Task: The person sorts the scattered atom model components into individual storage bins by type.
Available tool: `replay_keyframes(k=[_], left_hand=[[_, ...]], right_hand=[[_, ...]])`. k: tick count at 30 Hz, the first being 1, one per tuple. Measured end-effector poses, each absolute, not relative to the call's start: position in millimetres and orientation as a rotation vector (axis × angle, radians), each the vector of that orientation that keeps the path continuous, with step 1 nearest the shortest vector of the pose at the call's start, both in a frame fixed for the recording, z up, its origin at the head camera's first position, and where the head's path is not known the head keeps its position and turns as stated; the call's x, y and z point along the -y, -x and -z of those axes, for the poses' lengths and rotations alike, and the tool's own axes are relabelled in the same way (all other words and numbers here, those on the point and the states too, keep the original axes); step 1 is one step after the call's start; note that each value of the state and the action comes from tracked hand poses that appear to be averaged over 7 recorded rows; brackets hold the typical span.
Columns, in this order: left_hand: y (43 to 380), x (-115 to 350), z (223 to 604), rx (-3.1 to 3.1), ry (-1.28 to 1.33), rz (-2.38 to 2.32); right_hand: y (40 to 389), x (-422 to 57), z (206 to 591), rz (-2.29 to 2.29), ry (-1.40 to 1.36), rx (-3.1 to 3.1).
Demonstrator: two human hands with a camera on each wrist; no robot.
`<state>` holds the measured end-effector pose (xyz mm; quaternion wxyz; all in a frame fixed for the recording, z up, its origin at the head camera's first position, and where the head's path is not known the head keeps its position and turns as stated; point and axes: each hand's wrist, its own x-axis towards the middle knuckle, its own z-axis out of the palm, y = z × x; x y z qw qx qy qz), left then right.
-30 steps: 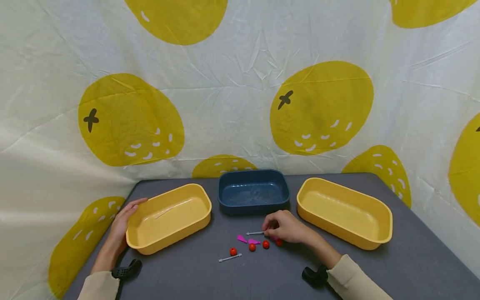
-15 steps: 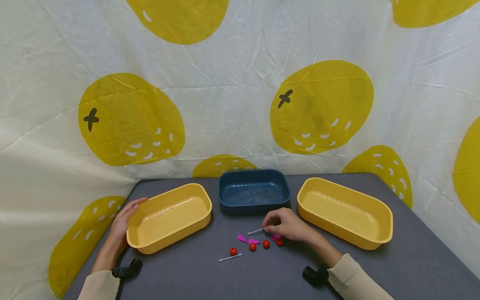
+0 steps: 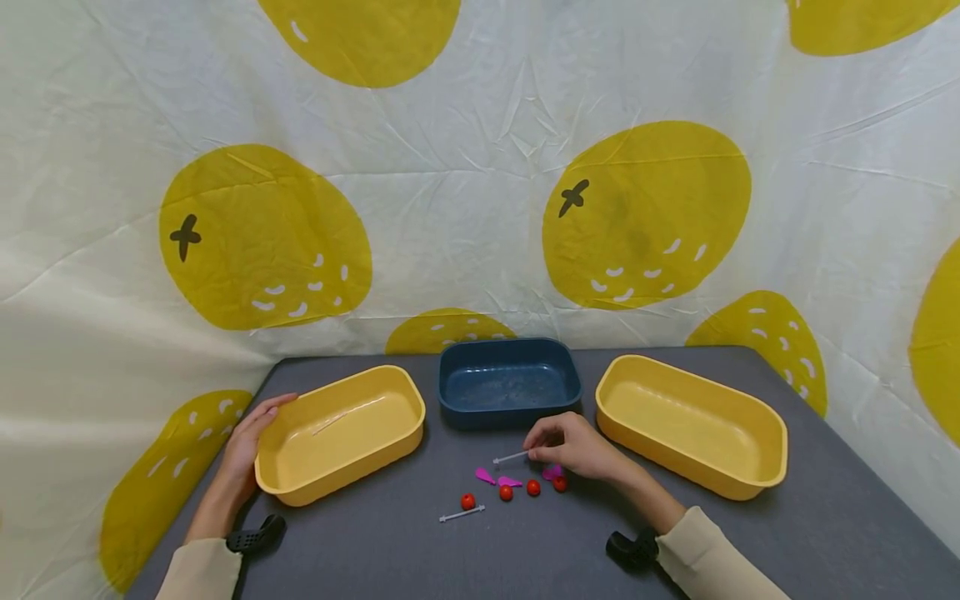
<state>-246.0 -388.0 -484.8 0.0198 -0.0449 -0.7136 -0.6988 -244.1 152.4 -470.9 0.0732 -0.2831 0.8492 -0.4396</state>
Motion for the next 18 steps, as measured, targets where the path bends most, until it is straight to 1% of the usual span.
replay_keyframes(k=[9,18], left_hand=[[247.2,388.2,484.3,2.221,0.121,2.165],[246.1,387.3,484.4,2.179,0.156,2.197]], right_hand=[[242.1,-149.5,468.0,1.375,0.865,-2.503],[241.8,-148.1,467.0,1.38,0.868,-2.498]])
